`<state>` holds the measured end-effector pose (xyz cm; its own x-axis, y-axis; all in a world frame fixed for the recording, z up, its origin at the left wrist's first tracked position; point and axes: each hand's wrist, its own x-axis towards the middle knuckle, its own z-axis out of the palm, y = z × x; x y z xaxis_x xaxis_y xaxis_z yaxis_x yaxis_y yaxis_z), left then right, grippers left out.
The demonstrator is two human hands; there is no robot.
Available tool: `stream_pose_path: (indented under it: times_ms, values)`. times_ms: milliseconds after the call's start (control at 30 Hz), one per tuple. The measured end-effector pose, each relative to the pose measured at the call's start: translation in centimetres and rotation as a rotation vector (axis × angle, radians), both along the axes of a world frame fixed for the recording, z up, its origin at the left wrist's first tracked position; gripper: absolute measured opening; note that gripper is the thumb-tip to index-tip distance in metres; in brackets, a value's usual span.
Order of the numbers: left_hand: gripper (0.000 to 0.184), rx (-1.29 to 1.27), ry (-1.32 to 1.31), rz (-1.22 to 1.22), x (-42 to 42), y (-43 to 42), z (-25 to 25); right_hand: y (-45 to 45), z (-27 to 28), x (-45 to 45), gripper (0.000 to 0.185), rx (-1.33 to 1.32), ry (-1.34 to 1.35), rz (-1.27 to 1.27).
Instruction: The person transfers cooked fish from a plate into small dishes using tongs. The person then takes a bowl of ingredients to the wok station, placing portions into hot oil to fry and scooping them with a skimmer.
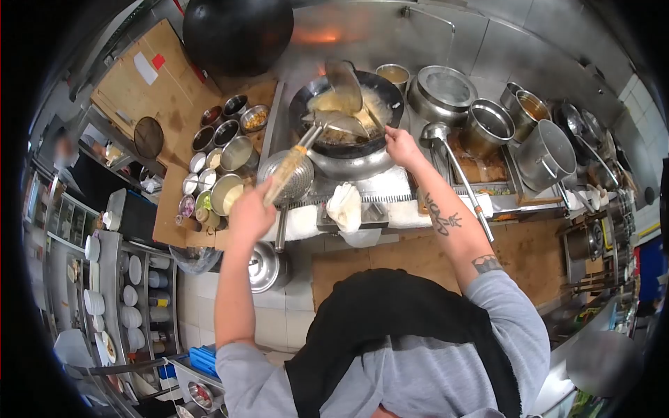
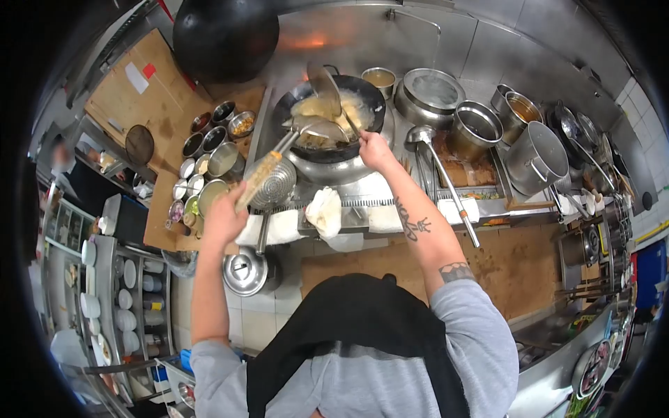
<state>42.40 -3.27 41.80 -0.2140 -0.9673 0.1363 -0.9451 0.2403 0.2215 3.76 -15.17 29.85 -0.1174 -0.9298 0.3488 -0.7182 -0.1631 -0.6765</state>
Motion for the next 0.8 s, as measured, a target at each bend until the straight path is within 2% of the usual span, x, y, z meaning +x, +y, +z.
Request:
stream_pose_path:
  times_ms: [67, 267, 533, 633, 667, 733, 800]
  values:
    - [0.059, -0.031, -0.008, -0.069, -0.9, -1.0, 1.8, 0.8, -0.9, 0.1, 0.039, 0.031, -0.146, -0.025]
    - [0.062, 0.000, 0.005, -0.106, -0.8, -3.6, -1.7, 5.2, 2.5, -1.0, 0.042, 0.079, -0.379, 0.002]
    - [0.065, 0.059, 0.033, -0.040, 1.0, 0.3, -1.7, 6.6, 3.8, -3.1, 0.038, 0.086, -0.163, -0.057]
    - [0.065, 0.108, 0.071, -0.019, 1.5, 1.5, -2.6, 5.9, 2.6, -3.3, 0.038, 0.118, -0.279, -0.051]
    - [0.065, 0.116, 0.083, -0.014, 1.7, 1.4, -2.7, 6.5, 2.9, -4.0, 0.040, 0.155, -0.309, 0.021]
    - [0.065, 0.127, 0.177, -0.035, 2.2, 1.3, -2.4, 9.4, 6.4, -3.9, 0.043, 0.393, -0.649, -0.009]
    - [0.065, 0.178, 0.323, -0.045, 2.3, 1.2, -2.3, 10.8, 7.6, -5.5, 0.046, 0.557, -0.649, 0.044]
